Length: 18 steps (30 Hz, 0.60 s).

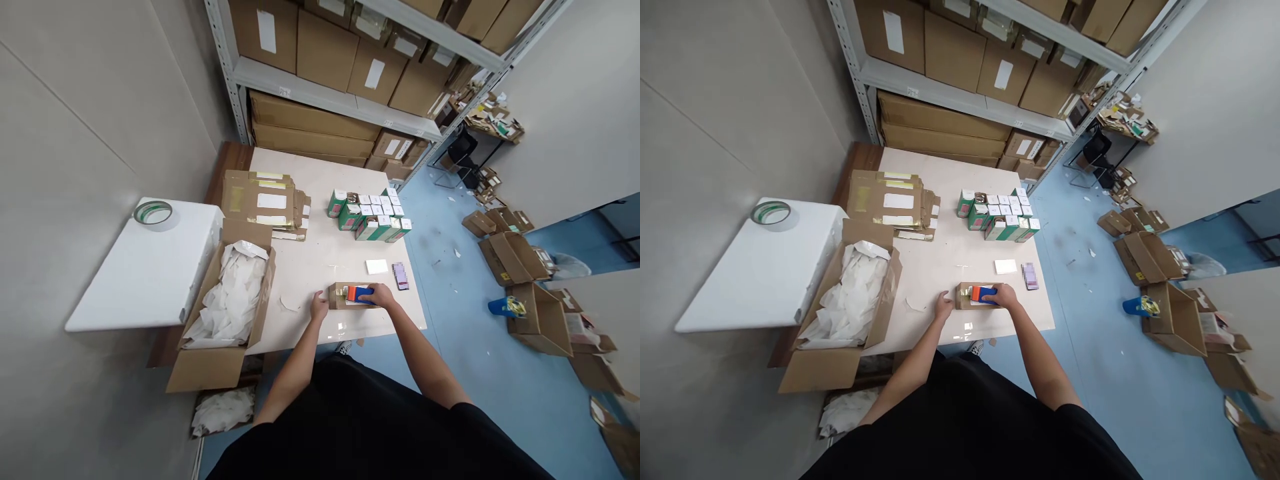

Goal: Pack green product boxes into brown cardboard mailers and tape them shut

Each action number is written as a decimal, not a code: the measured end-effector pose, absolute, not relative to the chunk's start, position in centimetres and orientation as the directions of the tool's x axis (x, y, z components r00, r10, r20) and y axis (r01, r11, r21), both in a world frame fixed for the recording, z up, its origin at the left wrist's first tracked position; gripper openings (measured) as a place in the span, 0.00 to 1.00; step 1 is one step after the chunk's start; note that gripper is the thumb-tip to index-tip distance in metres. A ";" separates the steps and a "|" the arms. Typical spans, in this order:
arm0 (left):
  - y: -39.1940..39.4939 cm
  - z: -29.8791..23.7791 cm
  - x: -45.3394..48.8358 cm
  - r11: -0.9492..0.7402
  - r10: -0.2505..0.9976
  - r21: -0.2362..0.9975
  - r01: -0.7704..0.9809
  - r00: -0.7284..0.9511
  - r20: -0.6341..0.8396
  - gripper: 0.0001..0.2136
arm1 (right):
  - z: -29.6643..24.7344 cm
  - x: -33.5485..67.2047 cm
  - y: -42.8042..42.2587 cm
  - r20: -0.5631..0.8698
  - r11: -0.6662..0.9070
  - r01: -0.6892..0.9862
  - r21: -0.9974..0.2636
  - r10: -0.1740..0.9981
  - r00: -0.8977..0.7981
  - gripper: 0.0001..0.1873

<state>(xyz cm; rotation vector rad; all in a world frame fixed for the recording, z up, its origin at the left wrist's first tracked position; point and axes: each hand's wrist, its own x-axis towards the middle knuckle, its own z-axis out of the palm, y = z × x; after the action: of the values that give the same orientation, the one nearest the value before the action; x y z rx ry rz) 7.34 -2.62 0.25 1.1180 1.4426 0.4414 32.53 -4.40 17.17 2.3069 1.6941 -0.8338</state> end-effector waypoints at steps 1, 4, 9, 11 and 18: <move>-2.3 0.9 7.4 0.407 0.843 0.829 0.384 0.190 -0.502 0.33 | 17.2 32.3 -4.4 -0.520 -0.351 0.918 -0.183 0.827 0.213 0.30; -0.7 2.9 7.6 0.124 0.843 0.910 0.395 0.442 -0.307 0.39 | 17.0 31.6 -4.4 -0.503 -0.381 0.915 -0.133 0.821 0.269 0.32; 1.3 5.3 8.6 -0.164 0.682 0.827 0.538 0.667 -0.299 0.54 | 16.9 31.1 -4.6 -0.498 -0.373 0.923 -0.094 0.821 0.281 0.34; 1.6 5.5 9.2 -0.148 0.682 0.792 0.592 0.641 -0.351 0.57 | 17.0 31.3 -4.7 -0.517 -0.362 0.925 -0.116 0.817 0.255 0.31; 1.8 5.8 10.3 -0.051 0.689 0.714 0.699 0.542 -0.481 0.58 | 17.0 32.7 -4.7 -0.518 -0.331 0.925 -0.188 0.834 0.192 0.29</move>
<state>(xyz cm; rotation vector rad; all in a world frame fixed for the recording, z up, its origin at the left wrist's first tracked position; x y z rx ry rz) 10.26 1.82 5.82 1.7564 1.1597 -0.0116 32.69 -4.71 17.01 2.2925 1.7097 -0.8229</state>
